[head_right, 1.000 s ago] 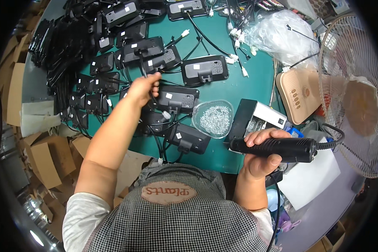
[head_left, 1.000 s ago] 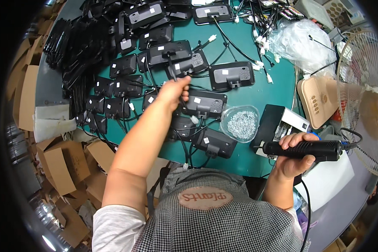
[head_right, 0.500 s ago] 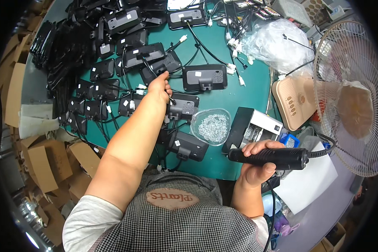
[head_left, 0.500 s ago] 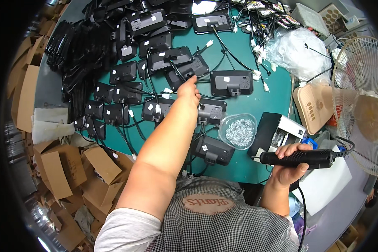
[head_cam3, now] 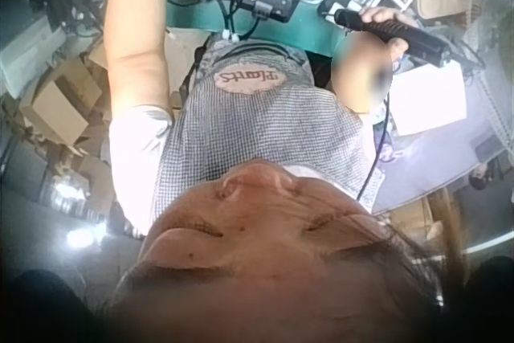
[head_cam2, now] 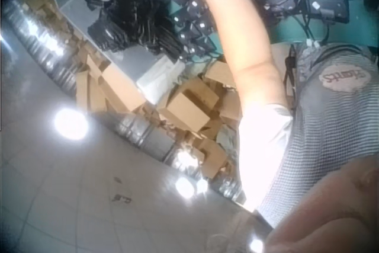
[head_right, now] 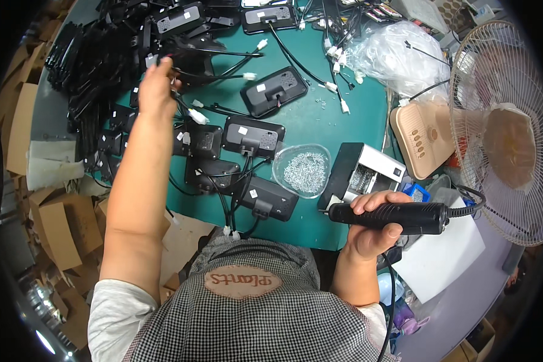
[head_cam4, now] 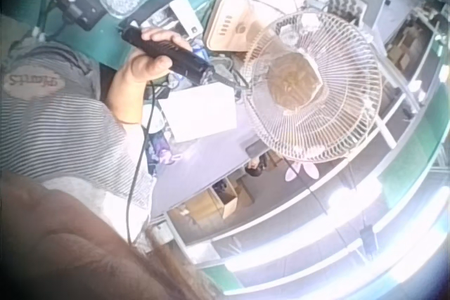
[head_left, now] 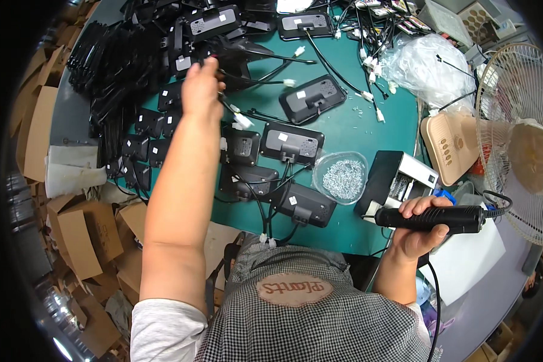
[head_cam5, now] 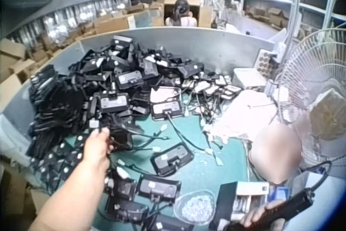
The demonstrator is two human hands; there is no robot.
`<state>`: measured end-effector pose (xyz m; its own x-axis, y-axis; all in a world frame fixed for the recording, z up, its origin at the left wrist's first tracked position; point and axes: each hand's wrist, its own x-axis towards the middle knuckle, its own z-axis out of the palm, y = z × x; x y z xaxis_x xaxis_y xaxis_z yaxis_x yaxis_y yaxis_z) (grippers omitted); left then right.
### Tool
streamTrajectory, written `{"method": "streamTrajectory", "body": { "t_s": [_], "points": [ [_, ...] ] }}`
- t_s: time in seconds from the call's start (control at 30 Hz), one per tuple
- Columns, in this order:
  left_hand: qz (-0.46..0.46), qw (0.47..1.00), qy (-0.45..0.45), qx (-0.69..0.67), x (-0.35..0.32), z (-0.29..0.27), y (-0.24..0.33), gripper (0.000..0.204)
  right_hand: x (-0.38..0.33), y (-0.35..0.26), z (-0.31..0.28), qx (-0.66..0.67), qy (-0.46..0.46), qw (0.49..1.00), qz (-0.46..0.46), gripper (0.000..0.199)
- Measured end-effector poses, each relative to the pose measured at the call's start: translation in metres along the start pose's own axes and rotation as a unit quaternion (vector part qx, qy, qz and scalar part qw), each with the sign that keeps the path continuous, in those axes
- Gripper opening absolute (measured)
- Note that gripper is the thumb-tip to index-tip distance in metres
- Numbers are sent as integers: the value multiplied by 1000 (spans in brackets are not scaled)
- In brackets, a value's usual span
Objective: The person uses a power screwdriver to fasten screws into the back of small black electronic devices on a green workbench. They pick up devices, align them, and drive screws into place, occasionally moving finished units aside or into boxes.
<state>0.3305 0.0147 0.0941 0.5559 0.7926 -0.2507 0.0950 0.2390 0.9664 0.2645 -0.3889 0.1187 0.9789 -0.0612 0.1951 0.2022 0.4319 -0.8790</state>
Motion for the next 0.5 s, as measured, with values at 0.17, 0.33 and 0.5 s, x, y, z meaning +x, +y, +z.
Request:
{"method": "streamTrajectory", "body": {
  "t_s": [0.17,0.33,0.5],
  "points": [
    [28,997,-68,-32,-20,-47,55,13,0,-4,-2,9,-15,1000,-2,54],
    [46,995,-91,-12,-75,-142,85,17,4,-10,6,28,-32,999,-6,59],
    [8,999,-3,53,-156,-274,109,16,7,-6,7,53,-96,994,24,54]
  ]
}}
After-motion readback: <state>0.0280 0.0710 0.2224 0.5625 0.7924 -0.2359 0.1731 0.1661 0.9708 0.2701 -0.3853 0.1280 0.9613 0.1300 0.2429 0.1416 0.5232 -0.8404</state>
